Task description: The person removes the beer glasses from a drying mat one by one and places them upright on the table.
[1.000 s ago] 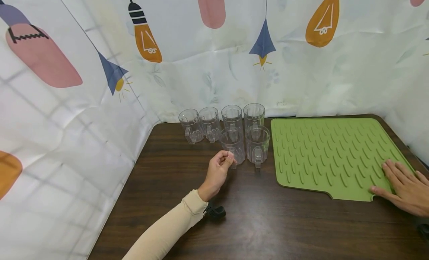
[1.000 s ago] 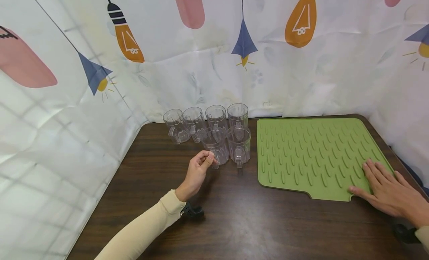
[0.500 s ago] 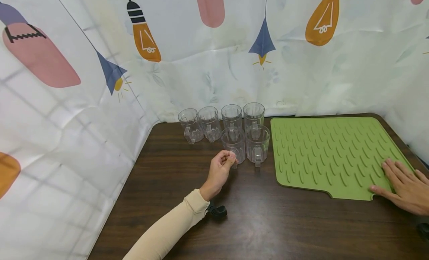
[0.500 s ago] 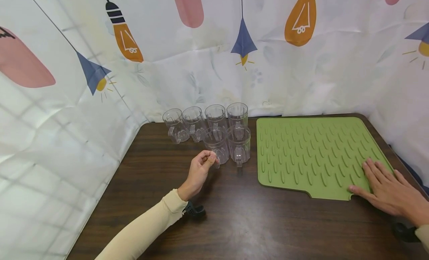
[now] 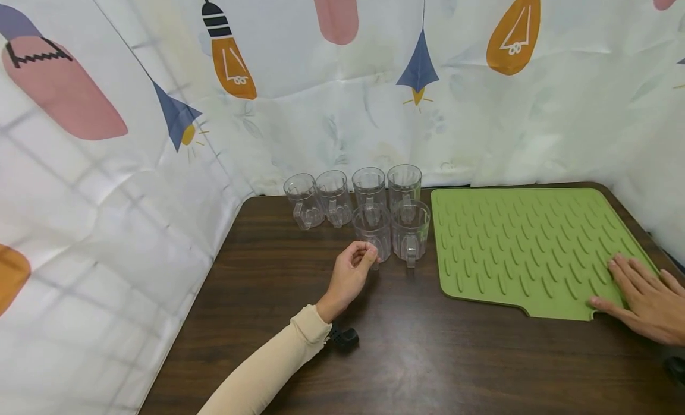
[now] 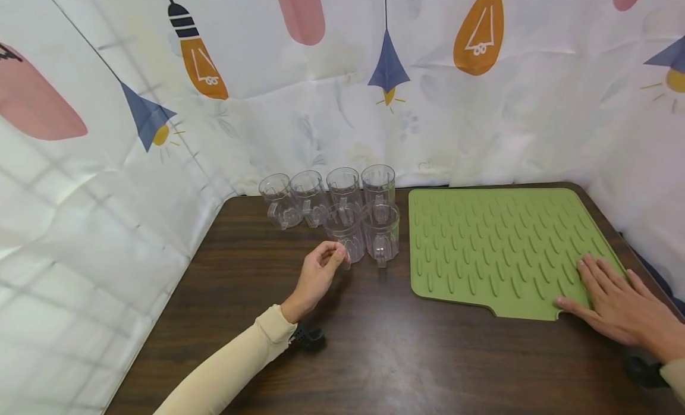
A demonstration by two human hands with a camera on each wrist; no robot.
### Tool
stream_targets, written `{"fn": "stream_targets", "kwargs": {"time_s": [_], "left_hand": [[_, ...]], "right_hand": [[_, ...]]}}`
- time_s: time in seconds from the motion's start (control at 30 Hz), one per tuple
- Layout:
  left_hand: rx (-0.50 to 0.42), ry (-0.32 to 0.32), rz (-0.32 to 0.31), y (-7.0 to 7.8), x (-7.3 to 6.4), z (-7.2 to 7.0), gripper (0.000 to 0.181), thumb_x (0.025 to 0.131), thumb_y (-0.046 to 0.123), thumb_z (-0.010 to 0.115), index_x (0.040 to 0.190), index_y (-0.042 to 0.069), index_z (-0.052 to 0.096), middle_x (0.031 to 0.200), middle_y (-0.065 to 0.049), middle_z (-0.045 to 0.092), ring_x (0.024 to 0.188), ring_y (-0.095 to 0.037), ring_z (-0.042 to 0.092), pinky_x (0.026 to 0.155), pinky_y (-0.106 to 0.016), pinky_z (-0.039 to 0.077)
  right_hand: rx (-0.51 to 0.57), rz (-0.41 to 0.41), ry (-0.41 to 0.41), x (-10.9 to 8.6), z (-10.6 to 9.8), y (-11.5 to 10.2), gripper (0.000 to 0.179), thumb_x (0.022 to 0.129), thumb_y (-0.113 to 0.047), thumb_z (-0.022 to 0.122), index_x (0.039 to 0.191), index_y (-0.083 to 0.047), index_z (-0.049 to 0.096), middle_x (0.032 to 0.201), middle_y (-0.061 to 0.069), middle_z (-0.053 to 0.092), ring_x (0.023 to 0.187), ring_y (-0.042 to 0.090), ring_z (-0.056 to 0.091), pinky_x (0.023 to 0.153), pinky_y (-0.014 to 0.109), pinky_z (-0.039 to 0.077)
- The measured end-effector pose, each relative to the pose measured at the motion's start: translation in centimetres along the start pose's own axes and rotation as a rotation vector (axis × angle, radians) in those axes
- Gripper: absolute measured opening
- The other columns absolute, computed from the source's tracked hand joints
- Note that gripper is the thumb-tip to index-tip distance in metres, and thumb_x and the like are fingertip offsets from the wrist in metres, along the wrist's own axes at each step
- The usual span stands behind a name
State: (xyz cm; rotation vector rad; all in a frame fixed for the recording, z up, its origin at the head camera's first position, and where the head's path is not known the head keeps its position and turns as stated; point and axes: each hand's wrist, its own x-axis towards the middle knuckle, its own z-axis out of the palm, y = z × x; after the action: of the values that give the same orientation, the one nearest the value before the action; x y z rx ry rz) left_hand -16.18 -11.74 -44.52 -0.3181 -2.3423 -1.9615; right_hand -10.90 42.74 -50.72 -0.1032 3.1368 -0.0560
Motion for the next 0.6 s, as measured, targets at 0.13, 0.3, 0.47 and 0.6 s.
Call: {"fn": "stream_targets", "kwargs": {"time_s": [0.13, 0.3, 0.47, 0.6], "left_hand": [[0.064, -0.006, 0.009, 0.0, 0.1, -0.3, 0.021, 0.105, 0.020, 0.062, 0.108, 0.000, 0.066, 0.101, -0.023, 0.071, 0.096, -0.036, 0.070, 0.083, -0.018, 0.054], [0.163, 0.006, -0.007, -0.2, -0.2, -1.1, 0.025, 0.105, 0.027, 0.062, 0.114, 0.006, 0.071, 0.108, -0.015, 0.076, 0.100, -0.028, 0.072, 0.091, -0.029, 0.058], [0.212, 0.059, -0.004, -0.6, -0.8, -2.8, 0.027, 0.105, 0.028, 0.062, 0.113, 0.004, 0.072, 0.104, -0.015, 0.077, 0.100, -0.034, 0.074, 0.086, -0.024, 0.057], [0.258, 0.096, -0.018, -0.8, -1.6, -5.3, 0.032, 0.106, 0.030, 0.061, 0.114, 0.000, 0.070, 0.105, -0.017, 0.076, 0.100, -0.030, 0.074, 0.085, -0.022, 0.057]], "right_hand": [[-0.005, -0.006, -0.012, 0.2, 0.0, 0.0, 0.117, 0.099, -0.073, 0.045, 0.159, 0.010, -0.010, 0.163, 0.031, -0.024, 0.153, 0.055, -0.018, 0.123, 0.071, -0.016], [0.014, -0.016, -0.028, 0.1, 0.1, 0.0, 0.116, 0.099, -0.071, 0.046, 0.159, 0.010, -0.012, 0.163, 0.031, -0.026, 0.153, 0.054, -0.020, 0.122, 0.069, -0.021], [0.019, -0.027, -0.042, 0.0, 0.0, -0.1, 0.117, 0.099, -0.071, 0.048, 0.159, 0.010, -0.013, 0.163, 0.031, -0.026, 0.153, 0.054, -0.021, 0.122, 0.070, -0.019], [0.029, -0.024, -0.051, 0.1, 0.0, 0.2, 0.118, 0.099, -0.071, 0.049, 0.159, 0.010, -0.012, 0.162, 0.032, -0.026, 0.152, 0.056, -0.021, 0.121, 0.072, -0.018]]}}
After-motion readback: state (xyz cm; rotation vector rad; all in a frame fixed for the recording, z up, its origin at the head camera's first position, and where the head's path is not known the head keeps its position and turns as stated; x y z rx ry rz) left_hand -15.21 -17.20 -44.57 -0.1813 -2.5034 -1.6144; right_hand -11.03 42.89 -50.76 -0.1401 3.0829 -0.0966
